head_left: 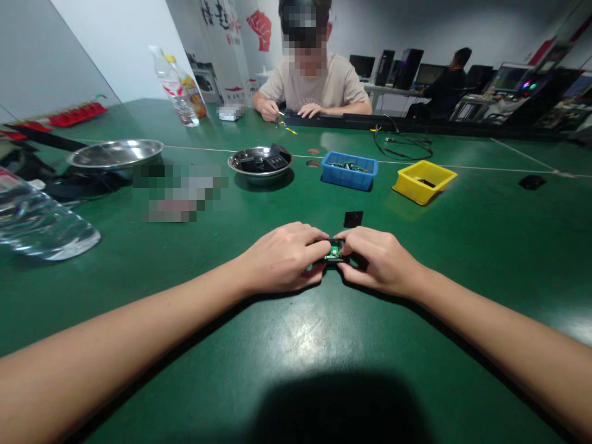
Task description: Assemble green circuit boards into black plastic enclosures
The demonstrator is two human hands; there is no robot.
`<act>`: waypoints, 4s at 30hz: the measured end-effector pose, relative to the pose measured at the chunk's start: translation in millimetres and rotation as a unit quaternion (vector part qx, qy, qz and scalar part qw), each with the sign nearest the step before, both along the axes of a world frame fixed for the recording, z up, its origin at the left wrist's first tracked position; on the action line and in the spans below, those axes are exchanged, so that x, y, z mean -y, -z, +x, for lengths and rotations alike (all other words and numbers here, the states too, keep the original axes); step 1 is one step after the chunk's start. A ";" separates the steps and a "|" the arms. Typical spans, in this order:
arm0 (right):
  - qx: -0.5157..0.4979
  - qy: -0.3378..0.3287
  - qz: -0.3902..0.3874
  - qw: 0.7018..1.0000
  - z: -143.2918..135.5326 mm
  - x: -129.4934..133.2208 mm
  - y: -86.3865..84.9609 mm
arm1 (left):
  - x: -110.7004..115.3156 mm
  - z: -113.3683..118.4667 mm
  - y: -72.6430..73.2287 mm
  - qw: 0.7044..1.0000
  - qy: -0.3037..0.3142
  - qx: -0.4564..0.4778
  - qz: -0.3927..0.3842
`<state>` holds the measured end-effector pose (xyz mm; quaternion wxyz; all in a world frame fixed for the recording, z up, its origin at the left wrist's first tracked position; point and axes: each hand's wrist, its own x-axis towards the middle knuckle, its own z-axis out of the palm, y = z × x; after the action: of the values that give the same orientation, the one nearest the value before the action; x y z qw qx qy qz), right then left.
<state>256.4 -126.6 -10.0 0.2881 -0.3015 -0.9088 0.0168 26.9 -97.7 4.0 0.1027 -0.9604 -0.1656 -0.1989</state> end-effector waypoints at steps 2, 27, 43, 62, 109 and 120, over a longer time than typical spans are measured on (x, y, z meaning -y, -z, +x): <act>0.007 0.000 0.009 1.000 -0.1 0.0 -0.3 | -0.9 0.0 0.4 0.999 0.006 -0.007 0.030; 0.080 0.018 0.161 0.984 -7.0 5.5 -3.1 | 11.7 3.3 -2.0 0.985 -0.010 -0.123 0.119; 0.014 0.022 0.098 0.995 -4.9 1.6 -0.7 | 2.1 1.3 0.5 0.997 -0.063 -0.004 -0.034; -0.097 0.045 -0.117 0.987 -2.4 -4.9 -0.3 | -12.8 -4.1 5.3 0.936 -0.027 0.137 -0.323; -0.093 0.079 -0.230 0.966 -0.1 -5.6 -6.9 | -19.5 -5.0 -5.1 0.930 -0.041 0.076 -0.357; -0.086 0.082 -0.248 0.962 -0.3 -6.3 -7.5 | -18.7 -5.1 -2.3 0.925 -0.041 0.085 -0.368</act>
<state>256.1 -120.3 -2.5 0.2819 -0.4340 -0.8203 0.2436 21.8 -79.0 6.3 -0.2645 -0.9025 -0.2747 -0.2002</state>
